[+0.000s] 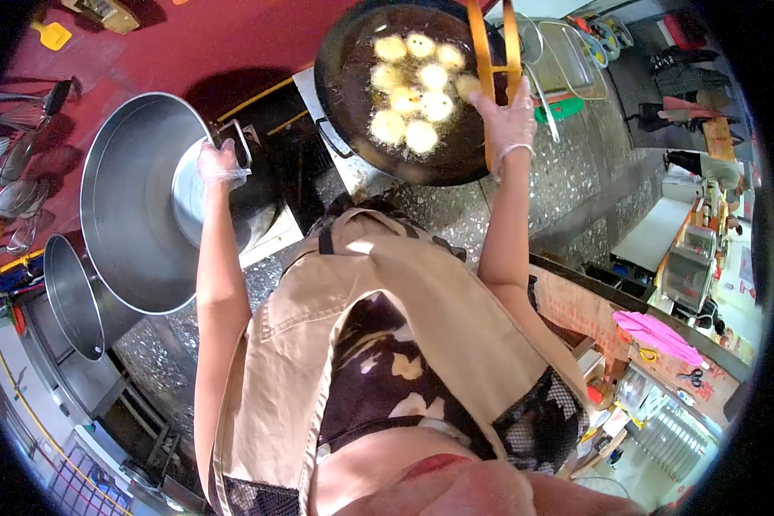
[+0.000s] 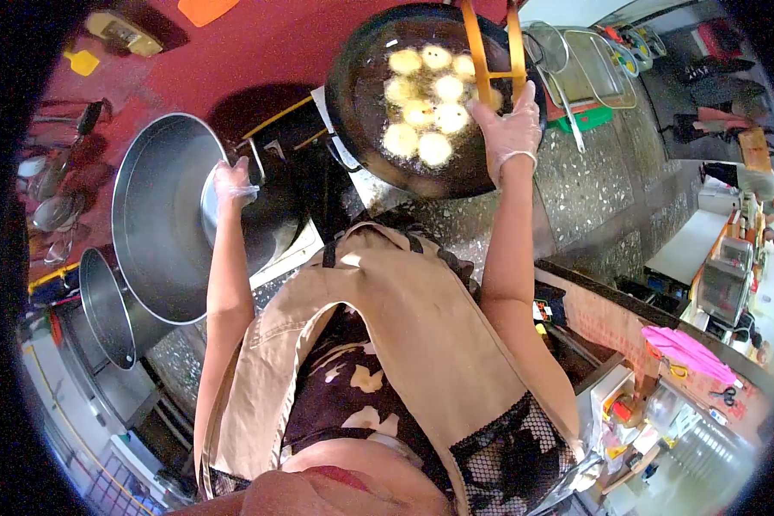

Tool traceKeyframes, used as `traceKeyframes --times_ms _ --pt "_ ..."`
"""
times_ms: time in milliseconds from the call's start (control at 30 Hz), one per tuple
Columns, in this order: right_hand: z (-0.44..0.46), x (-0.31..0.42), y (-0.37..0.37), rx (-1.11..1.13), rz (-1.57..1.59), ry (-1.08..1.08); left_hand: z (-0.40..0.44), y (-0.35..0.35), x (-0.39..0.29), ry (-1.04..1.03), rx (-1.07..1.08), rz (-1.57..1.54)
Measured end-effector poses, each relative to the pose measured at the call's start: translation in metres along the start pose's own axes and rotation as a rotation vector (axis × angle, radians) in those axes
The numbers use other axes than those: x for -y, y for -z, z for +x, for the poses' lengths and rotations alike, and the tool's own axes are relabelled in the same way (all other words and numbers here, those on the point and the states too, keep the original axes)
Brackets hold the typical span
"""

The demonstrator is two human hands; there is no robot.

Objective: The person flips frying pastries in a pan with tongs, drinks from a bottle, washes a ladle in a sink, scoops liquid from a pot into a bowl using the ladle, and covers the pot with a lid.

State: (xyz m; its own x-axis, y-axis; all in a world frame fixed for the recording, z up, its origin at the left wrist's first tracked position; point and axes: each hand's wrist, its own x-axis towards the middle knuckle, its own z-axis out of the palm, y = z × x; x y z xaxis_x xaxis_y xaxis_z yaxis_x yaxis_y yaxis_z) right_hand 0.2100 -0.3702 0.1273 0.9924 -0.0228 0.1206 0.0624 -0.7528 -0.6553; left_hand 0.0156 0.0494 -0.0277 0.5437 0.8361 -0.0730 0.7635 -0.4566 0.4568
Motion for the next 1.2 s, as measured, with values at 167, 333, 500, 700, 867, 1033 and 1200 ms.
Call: traceKeyframes --times_ms 167,333,500,700,867,1033,1200 --pt "-0.011 -0.021 0.003 0.051 -0.073 -0.078 0.011 -0.010 0.013 -0.001 0.049 -0.033" --pt "-0.028 -0.018 0.015 0.005 -0.035 -0.110 0.005 -0.002 0.004 0.004 0.027 0.011" --pt "-0.024 -0.029 0.024 -0.097 0.190 -0.161 0.004 0.004 -0.001 0.013 0.073 0.085" --pt "-0.042 0.004 0.043 -0.025 0.580 -0.271 0.005 0.004 -0.001 0.000 0.071 0.057" --pt "-0.044 0.009 0.051 -0.078 0.691 -0.044 0.002 0.005 -0.003 -0.019 0.045 0.044" --pt "-0.041 0.010 0.058 -0.208 0.661 0.110 -0.001 0.006 -0.005 -0.027 0.024 0.039" --pt "-0.043 0.012 0.060 -0.355 0.812 0.245 -0.002 0.005 -0.004 -0.026 0.024 0.008"
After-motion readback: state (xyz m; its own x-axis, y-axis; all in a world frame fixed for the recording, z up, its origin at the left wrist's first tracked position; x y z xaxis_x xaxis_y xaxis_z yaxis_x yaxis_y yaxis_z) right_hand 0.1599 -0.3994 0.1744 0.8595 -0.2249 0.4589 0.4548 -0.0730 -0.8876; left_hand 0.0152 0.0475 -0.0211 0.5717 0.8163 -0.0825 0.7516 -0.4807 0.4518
